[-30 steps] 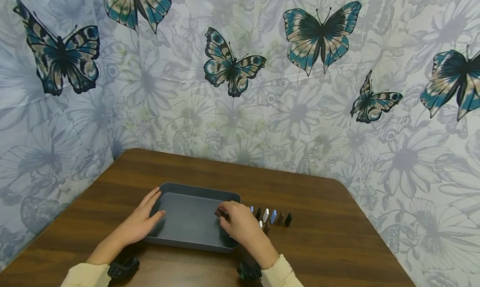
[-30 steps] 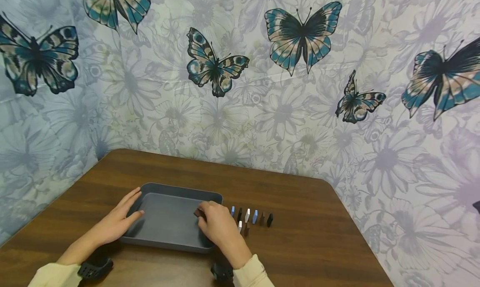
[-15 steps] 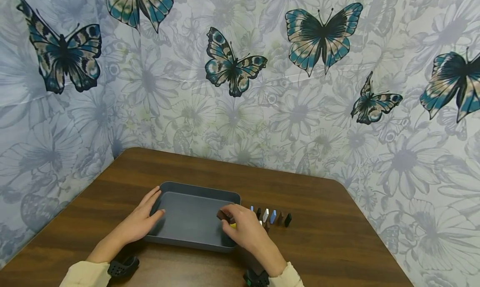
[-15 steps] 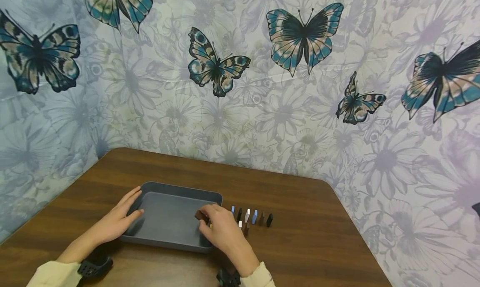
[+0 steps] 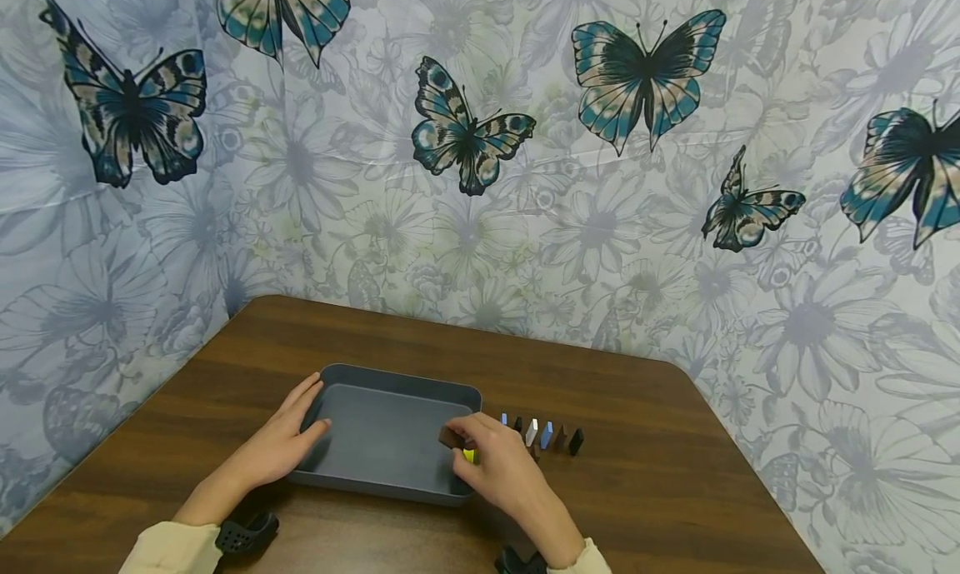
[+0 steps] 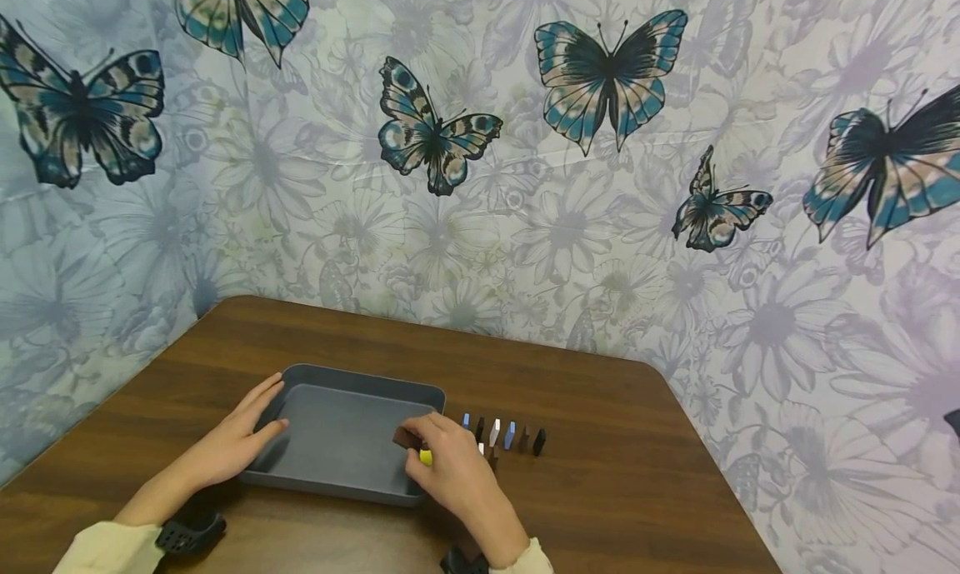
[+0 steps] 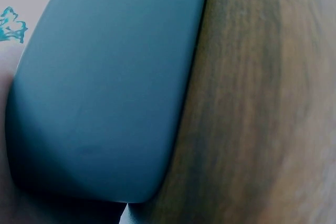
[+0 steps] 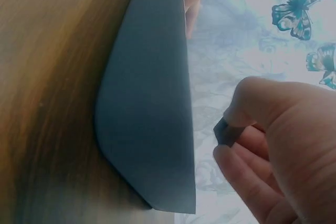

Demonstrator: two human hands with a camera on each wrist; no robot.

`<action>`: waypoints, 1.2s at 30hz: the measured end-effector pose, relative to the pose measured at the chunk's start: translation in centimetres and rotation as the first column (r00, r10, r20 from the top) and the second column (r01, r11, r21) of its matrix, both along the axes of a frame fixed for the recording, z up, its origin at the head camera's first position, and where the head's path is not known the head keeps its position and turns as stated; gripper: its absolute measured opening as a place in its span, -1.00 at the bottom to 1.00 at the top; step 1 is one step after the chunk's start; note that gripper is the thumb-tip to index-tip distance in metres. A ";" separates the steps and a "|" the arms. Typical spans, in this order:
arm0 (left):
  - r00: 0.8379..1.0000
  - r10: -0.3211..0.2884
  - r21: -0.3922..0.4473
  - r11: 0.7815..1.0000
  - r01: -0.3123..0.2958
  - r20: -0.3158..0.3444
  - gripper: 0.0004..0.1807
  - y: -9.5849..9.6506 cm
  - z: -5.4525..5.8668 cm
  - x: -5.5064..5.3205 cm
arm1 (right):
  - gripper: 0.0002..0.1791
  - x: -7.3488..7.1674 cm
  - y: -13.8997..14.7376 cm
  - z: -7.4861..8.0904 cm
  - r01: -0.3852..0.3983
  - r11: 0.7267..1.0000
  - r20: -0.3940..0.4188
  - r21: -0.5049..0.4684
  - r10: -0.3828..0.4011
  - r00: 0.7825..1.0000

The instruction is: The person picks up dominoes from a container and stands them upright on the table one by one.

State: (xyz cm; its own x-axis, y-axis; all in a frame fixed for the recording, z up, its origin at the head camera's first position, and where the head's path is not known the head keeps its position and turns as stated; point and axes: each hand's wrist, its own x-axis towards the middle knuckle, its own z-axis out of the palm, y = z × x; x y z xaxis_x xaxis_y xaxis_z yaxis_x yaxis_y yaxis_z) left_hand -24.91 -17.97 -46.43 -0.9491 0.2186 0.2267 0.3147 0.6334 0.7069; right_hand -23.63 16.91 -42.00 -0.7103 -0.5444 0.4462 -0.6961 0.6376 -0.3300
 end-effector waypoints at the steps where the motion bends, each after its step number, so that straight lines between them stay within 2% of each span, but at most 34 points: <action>1: 1.000 0.000 0.001 1.000 0.000 0.000 -0.17 0.0 0.0 0.0 | -0.68 0.1 0.1 0.0 -0.001 1.000 -0.002 -0.011 0.001 1.000; 13: 1.000 0.003 -0.004 1.000 -0.003 0.007 -0.17 0.1 0.1 -0.1 | -0.43 0.3 1.4 -0.4 -0.067 0.982 -0.042 -0.177 0.060 0.997; 21: 1.000 -0.001 -0.010 1.000 0.001 0.022 -0.16 0.2 0.1 0.0 | -0.46 0.2 2.2 -0.2 -0.104 0.966 -0.058 -0.235 0.093 0.994; 28: 0.999 -0.004 -0.002 1.000 0.004 0.037 -0.15 0.1 0.1 -0.1 | -0.45 0.4 2.8 0.3 -0.046 0.963 -0.009 -0.266 0.045 0.999; 31: 0.999 -0.004 -0.001 1.000 0.004 0.041 -0.15 0.0 0.0 -0.1 | -0.45 0.5 3.2 0.6 -0.020 0.954 0.036 -0.300 0.033 0.999; 36: 0.999 -0.006 -0.004 1.000 0.006 0.036 -0.15 0.0 0.0 -0.1 | -0.45 0.3 4.0 1.0 -0.020 0.933 0.062 -0.360 0.045 0.997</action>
